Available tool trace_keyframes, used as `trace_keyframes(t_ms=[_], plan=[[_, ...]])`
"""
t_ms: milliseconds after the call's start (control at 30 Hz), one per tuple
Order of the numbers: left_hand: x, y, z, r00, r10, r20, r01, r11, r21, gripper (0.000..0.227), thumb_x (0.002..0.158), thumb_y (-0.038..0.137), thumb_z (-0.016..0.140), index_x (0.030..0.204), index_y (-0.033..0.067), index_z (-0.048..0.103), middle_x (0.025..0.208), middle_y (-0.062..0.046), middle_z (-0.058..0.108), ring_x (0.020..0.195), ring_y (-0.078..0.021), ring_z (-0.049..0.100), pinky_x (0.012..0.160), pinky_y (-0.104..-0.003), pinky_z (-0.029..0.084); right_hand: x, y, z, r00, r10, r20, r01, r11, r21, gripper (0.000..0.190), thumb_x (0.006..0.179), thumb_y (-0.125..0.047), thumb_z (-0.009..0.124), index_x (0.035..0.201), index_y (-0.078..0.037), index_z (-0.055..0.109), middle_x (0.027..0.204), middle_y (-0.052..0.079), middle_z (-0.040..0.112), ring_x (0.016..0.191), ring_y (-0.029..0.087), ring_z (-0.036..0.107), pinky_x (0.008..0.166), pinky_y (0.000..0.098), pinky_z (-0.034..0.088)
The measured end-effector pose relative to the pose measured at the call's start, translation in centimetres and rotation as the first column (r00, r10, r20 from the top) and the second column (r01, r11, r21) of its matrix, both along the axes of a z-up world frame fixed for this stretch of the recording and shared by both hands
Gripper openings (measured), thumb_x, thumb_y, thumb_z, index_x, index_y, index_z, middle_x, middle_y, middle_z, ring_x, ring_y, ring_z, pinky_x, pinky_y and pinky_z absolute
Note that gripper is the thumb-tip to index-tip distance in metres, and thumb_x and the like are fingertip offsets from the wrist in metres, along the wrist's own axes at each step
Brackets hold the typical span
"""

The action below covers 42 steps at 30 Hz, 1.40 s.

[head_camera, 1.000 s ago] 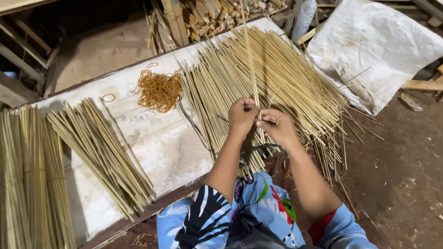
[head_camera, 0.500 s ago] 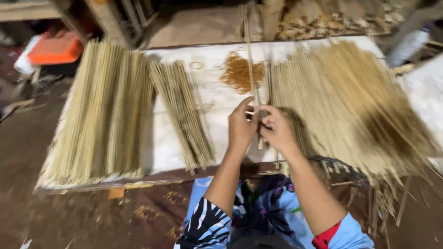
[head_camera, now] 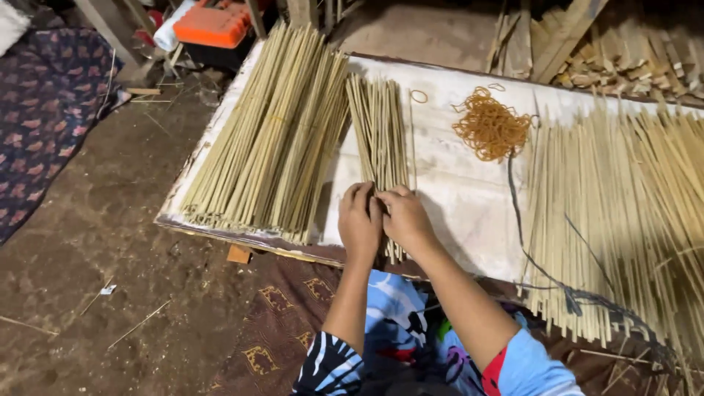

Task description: Gathering thin bamboo sticks into uniform bundles and securing them with rubber bands.

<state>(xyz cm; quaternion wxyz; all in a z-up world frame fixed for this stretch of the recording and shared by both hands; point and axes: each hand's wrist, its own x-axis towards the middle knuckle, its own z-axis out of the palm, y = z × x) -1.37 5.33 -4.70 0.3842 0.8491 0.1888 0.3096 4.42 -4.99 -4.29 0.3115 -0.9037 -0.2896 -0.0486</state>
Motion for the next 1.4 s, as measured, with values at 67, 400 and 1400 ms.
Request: trace_keyframes(t_ms=[67, 400, 1400], plan=[[-0.6, 0.0, 0.4, 0.996, -0.058, 0.060, 0.057, 0.998, 0.013, 0.032, 0.097, 0.017, 0.059, 0.127, 0.0092, 0.069, 0.126, -0.016, 0.063, 0.111, -0.0392, 0.062, 0.092, -0.048, 0.053, -0.2, -0.2, -0.3, 1.000, 0.010, 0.013, -0.009, 1.000, -0.019, 0.048, 0.075, -0.002, 0.075, 0.122, -0.012, 0.075, 0.108, 0.010, 0.067, 0.099, 0.030, 0.074, 0.091, 0.0432, 0.060], [-0.2, -0.1, -0.3, 0.995, -0.040, 0.087, 0.038, 0.999, 0.023, 0.035, 0.095, 0.017, 0.060, 0.129, 0.0119, 0.069, 0.127, -0.011, 0.064, 0.108, -0.0356, 0.064, 0.089, -0.047, 0.054, -1.5, -0.1, 1.4, 1.000, 0.025, -0.017, -0.026, 0.998, -0.051, 0.052, 0.078, 0.000, 0.070, 0.129, -0.008, 0.070, 0.116, 0.013, 0.063, 0.104, 0.037, 0.071, 0.094, 0.0447, 0.057], [4.5, -19.3, 2.6, 0.809, -0.568, 0.150, 0.587, 0.778, -0.222, 0.026, 0.089, 0.010, 0.074, 0.114, 0.0125, 0.074, 0.110, -0.010, 0.071, 0.098, -0.0288, 0.070, 0.078, -0.040, 0.060, 4.0, -50.7, -9.3, 0.483, -0.842, 0.239, 0.836, 0.363, -0.412, 0.017, 0.085, -0.046, 0.078, 0.100, -0.037, 0.080, 0.089, 0.000, 0.079, 0.085, 0.031, 0.077, 0.074, 0.0434, 0.061]])
